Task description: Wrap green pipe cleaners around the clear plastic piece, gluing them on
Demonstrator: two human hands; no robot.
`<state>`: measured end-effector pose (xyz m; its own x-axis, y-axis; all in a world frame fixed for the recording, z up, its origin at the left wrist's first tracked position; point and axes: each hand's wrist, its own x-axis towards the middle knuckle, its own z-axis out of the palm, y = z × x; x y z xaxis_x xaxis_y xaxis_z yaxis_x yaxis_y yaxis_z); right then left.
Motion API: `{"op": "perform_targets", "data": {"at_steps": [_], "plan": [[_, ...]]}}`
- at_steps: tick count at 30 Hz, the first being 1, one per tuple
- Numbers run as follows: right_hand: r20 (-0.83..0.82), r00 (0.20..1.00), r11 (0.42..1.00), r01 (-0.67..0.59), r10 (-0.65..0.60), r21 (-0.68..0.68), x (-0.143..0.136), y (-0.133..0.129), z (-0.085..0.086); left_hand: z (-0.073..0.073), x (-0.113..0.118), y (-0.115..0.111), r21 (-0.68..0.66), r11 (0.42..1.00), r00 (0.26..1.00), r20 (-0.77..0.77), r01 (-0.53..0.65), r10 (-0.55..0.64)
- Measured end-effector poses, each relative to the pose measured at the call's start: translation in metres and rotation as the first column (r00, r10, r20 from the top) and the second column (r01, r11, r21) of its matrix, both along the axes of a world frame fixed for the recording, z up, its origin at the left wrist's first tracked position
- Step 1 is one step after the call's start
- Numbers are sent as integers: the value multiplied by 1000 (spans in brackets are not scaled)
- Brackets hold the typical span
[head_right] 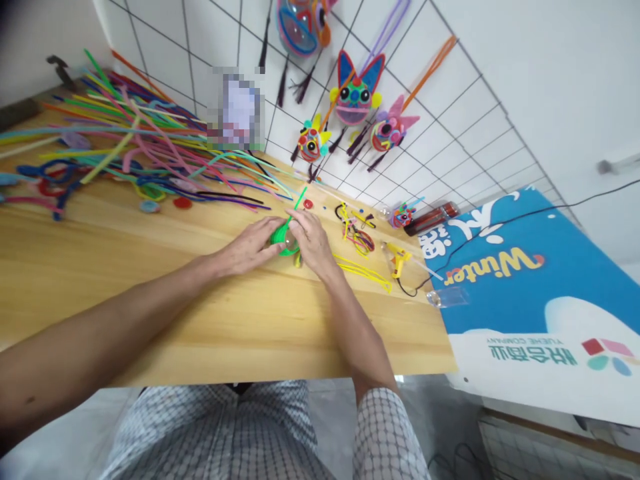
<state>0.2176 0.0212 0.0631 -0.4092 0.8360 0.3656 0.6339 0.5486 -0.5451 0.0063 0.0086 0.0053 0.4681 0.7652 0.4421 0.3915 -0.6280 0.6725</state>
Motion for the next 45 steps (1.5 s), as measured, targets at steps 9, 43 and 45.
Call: {"op": "perform_targets", "data": {"at_steps": [9,43,45], "plan": [[-57,982,981,182,-178,64,8,-15,-15,-2,1,1,-5,1000,1000,-3,-12,12],[-25,1000,998,4,-2,60,21,-22,-37,-9,0,2,13,1000,998,64,7,-8],[-14,1000,995,-15,16,102,22,-24,-39,-8,0,1,9,1000,998,62,10,-10]]}}
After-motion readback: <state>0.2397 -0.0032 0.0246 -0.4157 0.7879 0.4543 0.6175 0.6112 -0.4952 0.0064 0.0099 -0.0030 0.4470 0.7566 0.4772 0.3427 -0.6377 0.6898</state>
